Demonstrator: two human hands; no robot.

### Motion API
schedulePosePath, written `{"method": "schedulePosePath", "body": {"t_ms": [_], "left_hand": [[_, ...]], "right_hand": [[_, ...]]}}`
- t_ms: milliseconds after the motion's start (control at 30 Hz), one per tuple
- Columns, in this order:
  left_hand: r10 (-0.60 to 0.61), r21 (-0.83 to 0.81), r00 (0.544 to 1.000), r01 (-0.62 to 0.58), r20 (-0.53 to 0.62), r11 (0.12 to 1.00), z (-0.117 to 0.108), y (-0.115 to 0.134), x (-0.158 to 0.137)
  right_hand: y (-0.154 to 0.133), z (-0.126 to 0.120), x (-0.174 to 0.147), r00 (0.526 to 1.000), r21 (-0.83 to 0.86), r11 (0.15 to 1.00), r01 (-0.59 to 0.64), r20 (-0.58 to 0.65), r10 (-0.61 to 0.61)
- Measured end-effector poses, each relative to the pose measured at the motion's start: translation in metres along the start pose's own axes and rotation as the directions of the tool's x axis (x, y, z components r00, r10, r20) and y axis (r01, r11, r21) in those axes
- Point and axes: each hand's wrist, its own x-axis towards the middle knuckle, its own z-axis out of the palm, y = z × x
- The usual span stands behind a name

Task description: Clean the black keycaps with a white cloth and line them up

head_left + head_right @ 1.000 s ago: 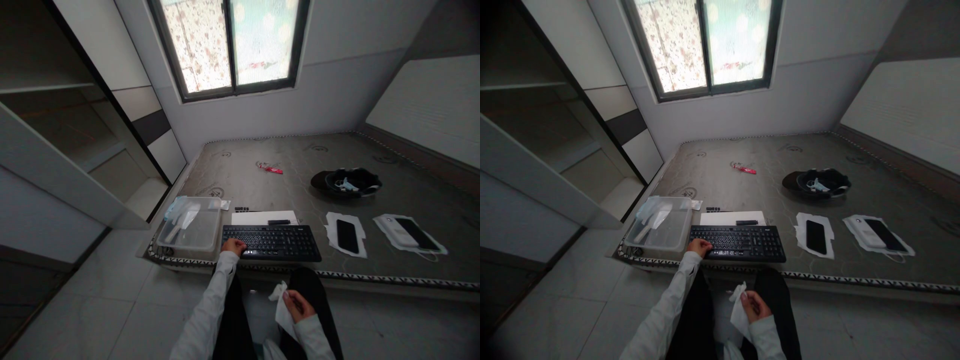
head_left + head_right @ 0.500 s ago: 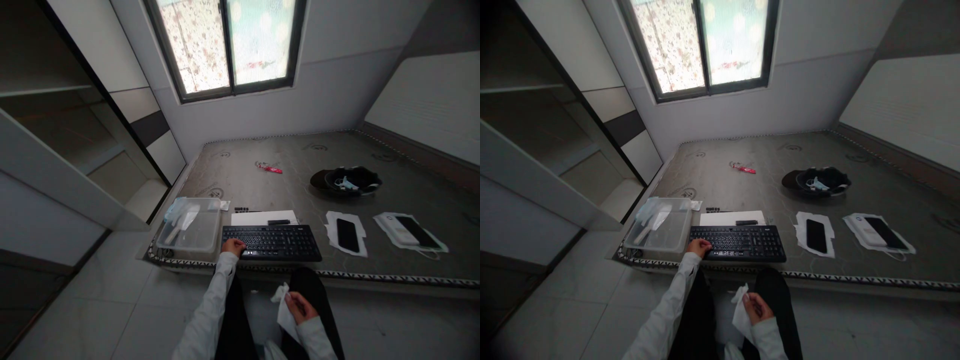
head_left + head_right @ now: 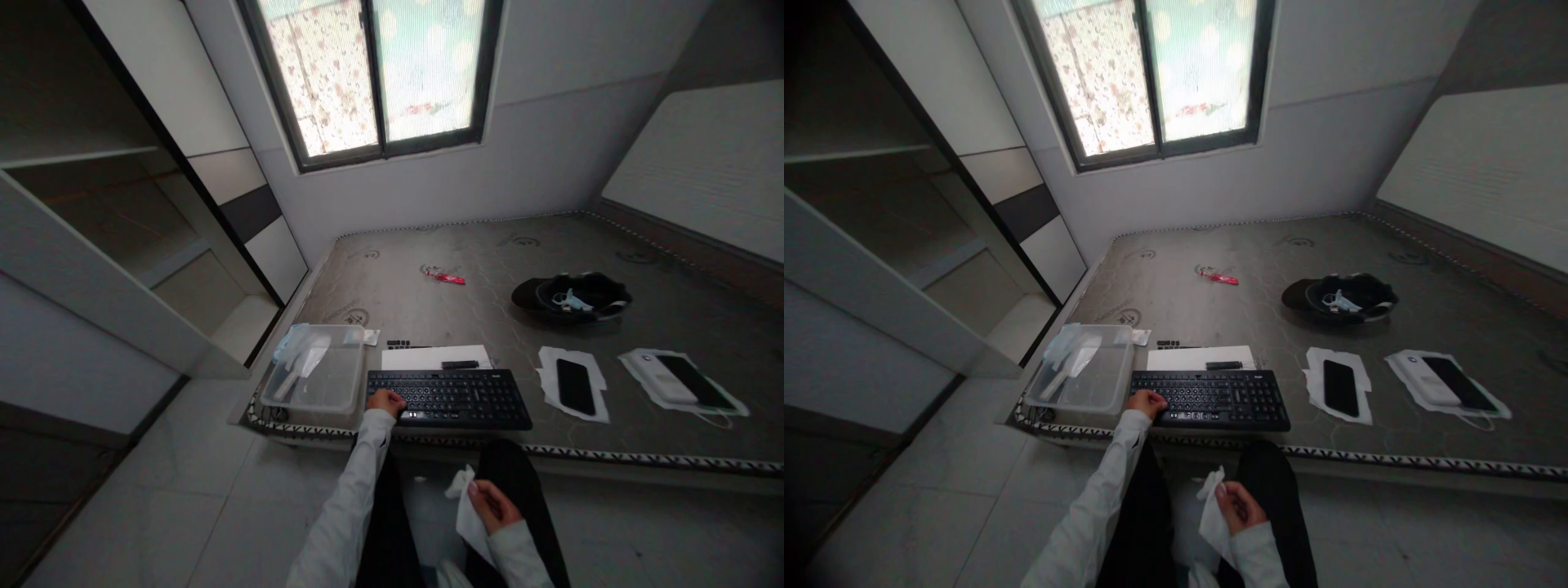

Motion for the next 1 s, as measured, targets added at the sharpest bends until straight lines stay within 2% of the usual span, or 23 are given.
{"method": "schedulePosePath", "body": {"t_ms": [167,333,500,1000], "left_hand": [[-0.003,-0.042,1.0,0.004,0.024,0.999,0.003,-0.006,0.007],[-0.006,-0.07,0.999,0.009,0.042,0.998,0.005,-0.01,0.01],[-0.004,-0.05,0.999,0.006,0.036,0.999,0.003,-0.006,0.008],[-0.029,0.01,0.999,0.029,0.019,1.0,-0.004,0.006,-0.003]], "right_hand": [[0.0,-0.008,0.004,0.998,0.017,0.999,-0.042,0.037,0.041],[-0.002,-0.006,0.001,0.999,0.073,0.997,-0.035,0.043,0.032],[-0.011,-0.003,-0.003,1.0,0.083,0.996,-0.023,-0.008,0.024],[-0.022,-0.007,-0.01,0.999,0.073,0.997,-0.005,-0.035,0.008]]}}
